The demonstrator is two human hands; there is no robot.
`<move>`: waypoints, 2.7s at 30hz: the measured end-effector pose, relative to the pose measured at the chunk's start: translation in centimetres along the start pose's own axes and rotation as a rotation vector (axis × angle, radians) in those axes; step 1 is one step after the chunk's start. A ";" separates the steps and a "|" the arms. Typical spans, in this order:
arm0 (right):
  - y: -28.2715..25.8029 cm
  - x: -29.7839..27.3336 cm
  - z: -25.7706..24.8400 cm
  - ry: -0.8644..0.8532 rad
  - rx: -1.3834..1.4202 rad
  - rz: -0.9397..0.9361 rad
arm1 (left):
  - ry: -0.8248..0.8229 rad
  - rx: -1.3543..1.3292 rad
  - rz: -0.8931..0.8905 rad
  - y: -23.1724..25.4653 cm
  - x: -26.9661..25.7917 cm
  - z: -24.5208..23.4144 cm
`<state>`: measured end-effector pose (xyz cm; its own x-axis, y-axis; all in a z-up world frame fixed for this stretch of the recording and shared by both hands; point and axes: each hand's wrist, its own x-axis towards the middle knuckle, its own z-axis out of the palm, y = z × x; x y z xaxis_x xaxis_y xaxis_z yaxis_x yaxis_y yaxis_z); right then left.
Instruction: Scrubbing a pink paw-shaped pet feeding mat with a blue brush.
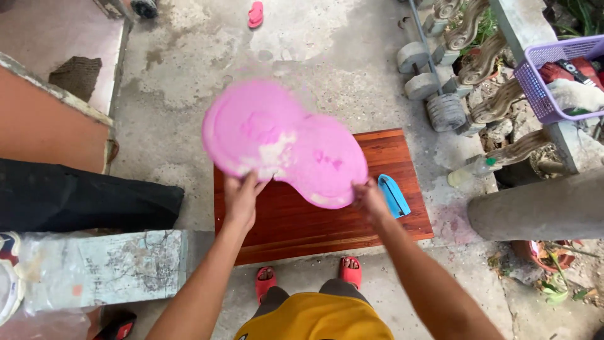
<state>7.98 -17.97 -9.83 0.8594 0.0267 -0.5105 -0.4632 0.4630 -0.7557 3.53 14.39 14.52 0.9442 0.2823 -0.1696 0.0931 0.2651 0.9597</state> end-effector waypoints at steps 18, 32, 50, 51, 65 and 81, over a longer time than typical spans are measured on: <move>-9.4 0.6 -3.4 0.325 -1.341 -0.478 | -0.113 0.525 -0.810 -17.0 -2.7 -3.4; -10.1 -3.0 -8.5 0.166 -1.626 -0.211 | -0.318 1.586 0.124 -17.0 -2.7 5.8; -7.3 -5.4 -1.6 0.042 -1.352 -0.551 | -0.384 1.508 0.457 -21.5 -1.4 14.0; -7.4 -5.5 -1.6 0.020 -1.350 -0.626 | -0.403 1.515 0.490 -20.9 -0.7 14.4; -13.6 -1.0 -5.3 -0.291 -1.418 -0.721 | -0.415 1.524 0.478 -21.3 0.8 14.4; -13.5 1.0 -3.5 -0.698 -1.516 -0.730 | -0.502 1.502 0.369 -21.3 2.1 14.2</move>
<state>14.35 -27.33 -1.56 0.6953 0.7187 0.0008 0.5726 -0.5533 -0.6049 8.03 -3.71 -3.09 0.9584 -0.2689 -0.0958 -0.2256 -0.9190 0.3232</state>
